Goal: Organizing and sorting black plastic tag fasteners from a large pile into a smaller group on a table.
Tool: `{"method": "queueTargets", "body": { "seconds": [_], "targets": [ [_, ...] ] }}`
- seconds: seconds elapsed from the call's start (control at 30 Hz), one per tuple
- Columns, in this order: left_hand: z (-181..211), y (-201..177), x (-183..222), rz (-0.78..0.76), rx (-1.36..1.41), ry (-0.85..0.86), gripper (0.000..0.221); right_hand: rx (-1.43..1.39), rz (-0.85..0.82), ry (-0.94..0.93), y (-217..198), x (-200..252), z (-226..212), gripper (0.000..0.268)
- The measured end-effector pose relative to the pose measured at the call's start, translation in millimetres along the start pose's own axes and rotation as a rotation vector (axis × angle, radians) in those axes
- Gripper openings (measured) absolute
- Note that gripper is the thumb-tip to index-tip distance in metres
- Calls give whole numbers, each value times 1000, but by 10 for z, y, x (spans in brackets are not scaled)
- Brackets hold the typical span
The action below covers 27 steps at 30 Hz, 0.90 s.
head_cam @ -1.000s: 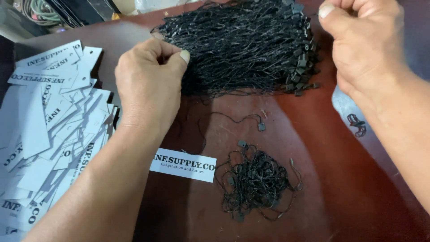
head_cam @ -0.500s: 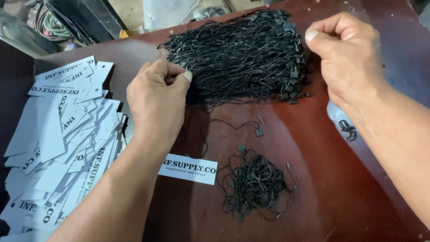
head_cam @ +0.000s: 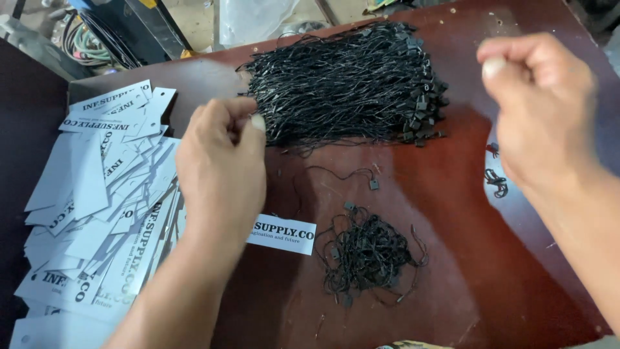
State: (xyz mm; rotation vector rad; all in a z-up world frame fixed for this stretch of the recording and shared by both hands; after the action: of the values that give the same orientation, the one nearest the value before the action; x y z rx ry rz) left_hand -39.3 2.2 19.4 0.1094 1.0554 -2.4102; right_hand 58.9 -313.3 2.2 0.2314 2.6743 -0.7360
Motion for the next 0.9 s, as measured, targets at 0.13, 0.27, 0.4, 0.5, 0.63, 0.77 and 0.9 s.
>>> {"method": "queueTargets", "body": {
  "seconds": [0.13,0.27,0.4,0.5,0.63,0.77,0.9],
  "targets": [
    [150,-77,634,-46,80,155,18,258,-169,44,-179,695,-503,17],
    [214,44,1138,-201,75,363,21,177,-488,-173,-123,1151,-621,15],
    [149,132,1331,-198,44,516,31,181,-561,-382,-68,1381,-671,20],
    [126,93,1340,-142,136,394,16,218,-527,-339,-60,1423,-682,19],
    [31,153,1363,-143,19,326,15,208,-541,-428,181,1210,-833,19],
    [6,155,1393,-65,-10,399,15,428,-579,-540,557,1046,-755,21],
    [7,169,1417,-65,-13,359,12,514,-619,-584,572,1044,-641,13]
  ]
}}
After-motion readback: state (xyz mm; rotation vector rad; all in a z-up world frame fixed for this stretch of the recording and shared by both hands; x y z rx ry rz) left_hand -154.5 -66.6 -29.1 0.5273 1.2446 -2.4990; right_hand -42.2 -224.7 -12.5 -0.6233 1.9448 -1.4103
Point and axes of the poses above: each hand's wrist, its own x-axis away from the middle knuckle, its own y-axis out of the palm, z = x × y, the point moved 1 cm from there along -x, towards the middle knuckle, and after that the axes turned 2 degrees about y, right-handed, at the moved point
